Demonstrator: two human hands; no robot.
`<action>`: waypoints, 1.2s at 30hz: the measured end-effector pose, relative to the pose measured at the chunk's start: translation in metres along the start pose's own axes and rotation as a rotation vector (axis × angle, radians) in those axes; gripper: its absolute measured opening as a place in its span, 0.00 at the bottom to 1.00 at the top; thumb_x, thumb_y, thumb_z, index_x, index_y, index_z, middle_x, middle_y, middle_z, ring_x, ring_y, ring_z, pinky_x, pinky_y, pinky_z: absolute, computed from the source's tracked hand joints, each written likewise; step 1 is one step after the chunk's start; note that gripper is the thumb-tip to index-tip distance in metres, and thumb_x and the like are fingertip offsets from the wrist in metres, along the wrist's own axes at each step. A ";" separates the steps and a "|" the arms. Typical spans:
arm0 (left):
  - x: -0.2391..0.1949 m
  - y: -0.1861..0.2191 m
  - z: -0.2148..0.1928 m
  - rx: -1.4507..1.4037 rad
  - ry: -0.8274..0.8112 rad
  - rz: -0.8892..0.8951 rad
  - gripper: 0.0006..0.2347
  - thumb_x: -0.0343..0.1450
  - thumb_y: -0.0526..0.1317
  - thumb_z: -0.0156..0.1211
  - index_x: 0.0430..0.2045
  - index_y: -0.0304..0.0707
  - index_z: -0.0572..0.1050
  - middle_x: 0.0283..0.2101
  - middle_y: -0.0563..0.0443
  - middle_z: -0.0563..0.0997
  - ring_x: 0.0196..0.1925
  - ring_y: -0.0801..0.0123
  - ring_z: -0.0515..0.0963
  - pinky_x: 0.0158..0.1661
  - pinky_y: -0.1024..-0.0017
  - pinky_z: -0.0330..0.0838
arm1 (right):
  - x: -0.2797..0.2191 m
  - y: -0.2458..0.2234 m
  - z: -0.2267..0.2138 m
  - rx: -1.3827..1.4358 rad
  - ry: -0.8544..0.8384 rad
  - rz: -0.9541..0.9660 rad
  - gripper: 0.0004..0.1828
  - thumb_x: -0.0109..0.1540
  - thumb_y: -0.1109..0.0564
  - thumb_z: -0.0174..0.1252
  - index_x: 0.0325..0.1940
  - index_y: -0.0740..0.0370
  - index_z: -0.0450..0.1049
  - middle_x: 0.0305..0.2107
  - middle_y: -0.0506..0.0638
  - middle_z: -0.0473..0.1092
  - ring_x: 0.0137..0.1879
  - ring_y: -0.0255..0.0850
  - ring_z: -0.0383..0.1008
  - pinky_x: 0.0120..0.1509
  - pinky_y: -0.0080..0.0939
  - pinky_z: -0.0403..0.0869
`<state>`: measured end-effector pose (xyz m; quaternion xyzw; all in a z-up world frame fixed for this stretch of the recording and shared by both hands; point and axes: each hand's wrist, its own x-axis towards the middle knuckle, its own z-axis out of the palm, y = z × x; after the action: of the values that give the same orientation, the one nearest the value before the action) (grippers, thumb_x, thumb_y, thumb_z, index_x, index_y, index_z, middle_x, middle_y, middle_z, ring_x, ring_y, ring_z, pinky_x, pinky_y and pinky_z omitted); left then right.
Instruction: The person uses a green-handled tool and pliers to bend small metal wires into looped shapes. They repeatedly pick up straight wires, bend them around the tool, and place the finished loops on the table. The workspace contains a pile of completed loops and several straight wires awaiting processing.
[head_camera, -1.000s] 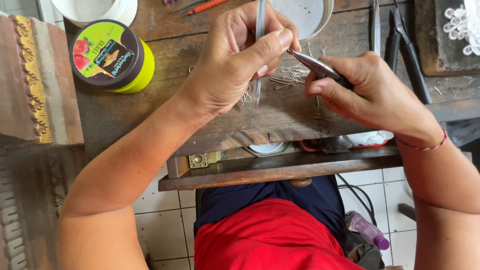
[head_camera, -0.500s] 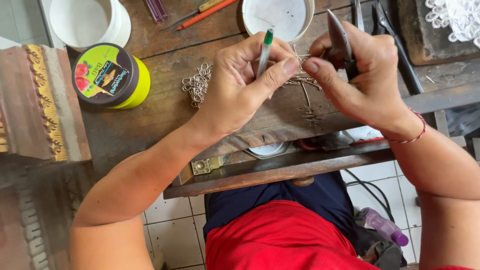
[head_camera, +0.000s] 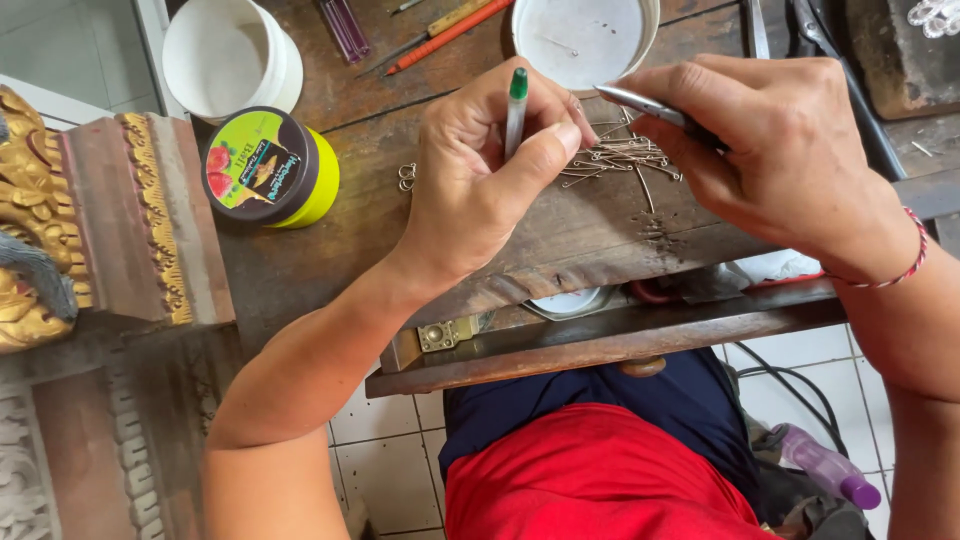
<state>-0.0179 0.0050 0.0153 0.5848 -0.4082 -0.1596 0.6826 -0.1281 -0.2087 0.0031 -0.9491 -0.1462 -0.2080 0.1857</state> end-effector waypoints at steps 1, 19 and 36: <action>0.001 0.002 -0.001 -0.001 0.006 0.005 0.05 0.73 0.35 0.54 0.27 0.40 0.70 0.34 0.50 0.79 0.37 0.73 0.75 0.42 0.75 0.69 | 0.002 -0.001 -0.001 -0.004 -0.003 -0.007 0.11 0.77 0.64 0.62 0.64 0.68 0.79 0.36 0.55 0.74 0.30 0.51 0.69 0.33 0.48 0.62; 0.000 0.008 -0.001 0.090 -0.025 -0.028 0.06 0.71 0.30 0.54 0.23 0.41 0.69 0.30 0.55 0.76 0.26 0.80 0.63 0.32 0.77 0.61 | 0.003 -0.006 -0.004 -0.004 -0.088 -0.003 0.16 0.79 0.62 0.59 0.72 0.61 0.78 0.30 0.51 0.65 0.33 0.46 0.67 0.35 0.45 0.64; 0.001 -0.006 -0.004 0.058 -0.006 -0.134 0.04 0.74 0.39 0.62 0.31 0.39 0.80 0.30 0.57 0.82 0.31 0.85 0.75 0.35 0.83 0.69 | -0.010 0.003 0.001 -0.314 0.051 -0.041 0.23 0.76 0.69 0.59 0.74 0.56 0.84 0.38 0.50 0.69 0.35 0.49 0.71 0.39 0.48 0.67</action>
<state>-0.0127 0.0049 0.0102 0.6299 -0.3748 -0.1949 0.6517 -0.1360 -0.2131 -0.0030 -0.9578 -0.1263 -0.2560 0.0345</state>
